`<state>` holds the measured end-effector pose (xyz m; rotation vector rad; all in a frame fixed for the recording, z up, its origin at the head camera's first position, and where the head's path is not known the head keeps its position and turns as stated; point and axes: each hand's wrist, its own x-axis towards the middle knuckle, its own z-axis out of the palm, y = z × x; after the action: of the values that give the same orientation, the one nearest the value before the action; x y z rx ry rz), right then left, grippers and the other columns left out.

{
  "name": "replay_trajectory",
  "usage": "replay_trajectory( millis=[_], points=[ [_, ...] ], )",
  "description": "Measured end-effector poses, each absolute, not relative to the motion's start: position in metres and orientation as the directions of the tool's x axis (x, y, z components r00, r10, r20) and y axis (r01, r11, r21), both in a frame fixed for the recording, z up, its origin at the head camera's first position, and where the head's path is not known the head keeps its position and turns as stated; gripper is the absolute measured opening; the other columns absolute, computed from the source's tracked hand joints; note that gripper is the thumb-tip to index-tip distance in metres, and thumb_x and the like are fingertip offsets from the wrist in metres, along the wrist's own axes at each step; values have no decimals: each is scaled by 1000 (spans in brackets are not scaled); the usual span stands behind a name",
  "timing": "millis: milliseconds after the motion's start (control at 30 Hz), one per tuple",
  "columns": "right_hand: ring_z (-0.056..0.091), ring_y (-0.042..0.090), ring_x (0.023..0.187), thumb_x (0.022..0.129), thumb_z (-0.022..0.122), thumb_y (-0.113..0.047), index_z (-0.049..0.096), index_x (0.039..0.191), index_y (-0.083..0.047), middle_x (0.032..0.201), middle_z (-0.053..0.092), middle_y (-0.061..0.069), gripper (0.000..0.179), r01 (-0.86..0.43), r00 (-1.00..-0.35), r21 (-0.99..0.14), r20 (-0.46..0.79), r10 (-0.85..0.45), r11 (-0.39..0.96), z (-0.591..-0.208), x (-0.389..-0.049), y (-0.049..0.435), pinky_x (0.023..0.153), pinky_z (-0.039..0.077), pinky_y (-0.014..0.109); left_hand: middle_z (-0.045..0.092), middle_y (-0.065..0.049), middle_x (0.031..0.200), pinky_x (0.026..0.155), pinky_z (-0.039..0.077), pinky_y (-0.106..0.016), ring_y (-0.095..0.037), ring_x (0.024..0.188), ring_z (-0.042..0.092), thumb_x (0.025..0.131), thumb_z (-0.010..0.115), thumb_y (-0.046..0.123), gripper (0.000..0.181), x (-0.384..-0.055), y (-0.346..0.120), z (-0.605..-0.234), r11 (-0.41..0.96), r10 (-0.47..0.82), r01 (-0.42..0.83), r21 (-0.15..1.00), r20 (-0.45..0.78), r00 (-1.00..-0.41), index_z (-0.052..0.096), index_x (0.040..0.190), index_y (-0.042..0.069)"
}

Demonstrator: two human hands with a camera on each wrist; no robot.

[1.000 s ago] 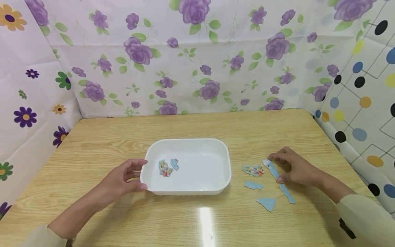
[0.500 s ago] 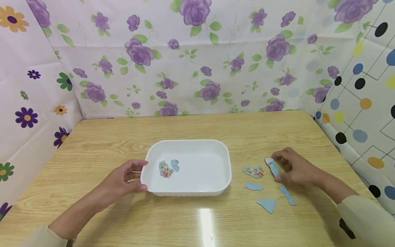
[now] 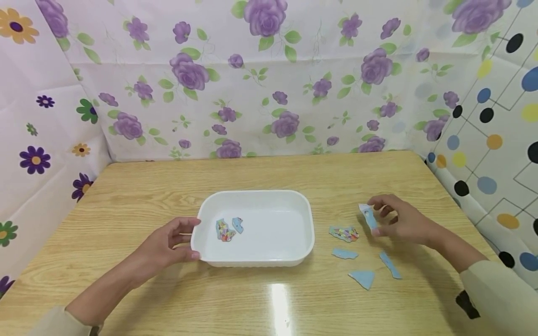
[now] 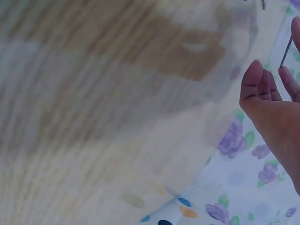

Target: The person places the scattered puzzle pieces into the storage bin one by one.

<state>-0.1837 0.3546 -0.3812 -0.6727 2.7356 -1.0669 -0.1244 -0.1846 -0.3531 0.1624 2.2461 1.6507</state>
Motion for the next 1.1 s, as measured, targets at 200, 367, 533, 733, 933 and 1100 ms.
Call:
replay_trajectory(
  millis=[200, 367, 533, 733, 933, 1100],
  points=[
    [50, 15, 105, 89, 71, -23, 43, 138, -15, 126, 45, 4, 57, -327, -898, -675, 3, -440, 662, -365, -189, 355, 77, 51, 27, 44, -19, 136, 88, 55, -32, -34, 123, 49, 80, 78, 9, 72, -125, -185, -354, 310, 299, -109, 944, -206, -932, 39, 140, 4],
    [51, 8, 105, 89, 70, -22, 43, 137, -15, 127, 45, 5, 56, -297, -903, -693, -21, -430, 657, -354, -192, 356, 75, 53, 27, 43, -19, 136, 89, 55, -32, -34, 124, 49, 80, 78, 10, 72, -124, -185, -353, 309, 305, -103, 945, -201, -931, 38, 140, 5],
    [50, 3, 105, 89, 71, -19, 42, 138, -14, 128, 44, 7, 57, -301, -902, -707, -5, -431, 640, -344, -195, 353, 72, 54, 27, 43, -19, 136, 89, 54, -32, -34, 124, 49, 80, 79, 11, 72, -124, -185, -353, 315, 302, -102, 944, -201, -932, 39, 140, 5],
    [51, 5, 106, 90, 69, -16, 41, 139, -12, 129, 44, 7, 57, -314, -893, -726, 7, -451, 611, -336, -198, 346, 74, 54, 26, 44, -18, 136, 89, 54, -33, -34, 124, 49, 80, 79, 10, 72, -124, -185, -353, 322, 290, -106, 941, -205, -935, 39, 139, 5],
    [52, 5, 108, 91, 68, -15, 40, 141, -11, 130, 44, 7, 57, -325, -883, -749, 22, -468, 578, -330, -203, 338, 78, 54, 24, 44, -19, 136, 89, 54, -32, -34, 124, 49, 80, 79, 11, 72, -123, -185, -353, 319, 296, -103, 942, -202, -934, 39, 140, 5],
    [51, 6, 110, 91, 67, -15, 40, 141, -11, 132, 43, 8, 57, -321, -874, -768, 15, -485, 554, -324, -206, 330, 80, 54, 25, 43, -19, 136, 89, 54, -32, -35, 124, 49, 80, 78, 11, 72, -123, -186, -354, 314, 306, -95, 945, -195, -932, 39, 140, 4]
  ],
)
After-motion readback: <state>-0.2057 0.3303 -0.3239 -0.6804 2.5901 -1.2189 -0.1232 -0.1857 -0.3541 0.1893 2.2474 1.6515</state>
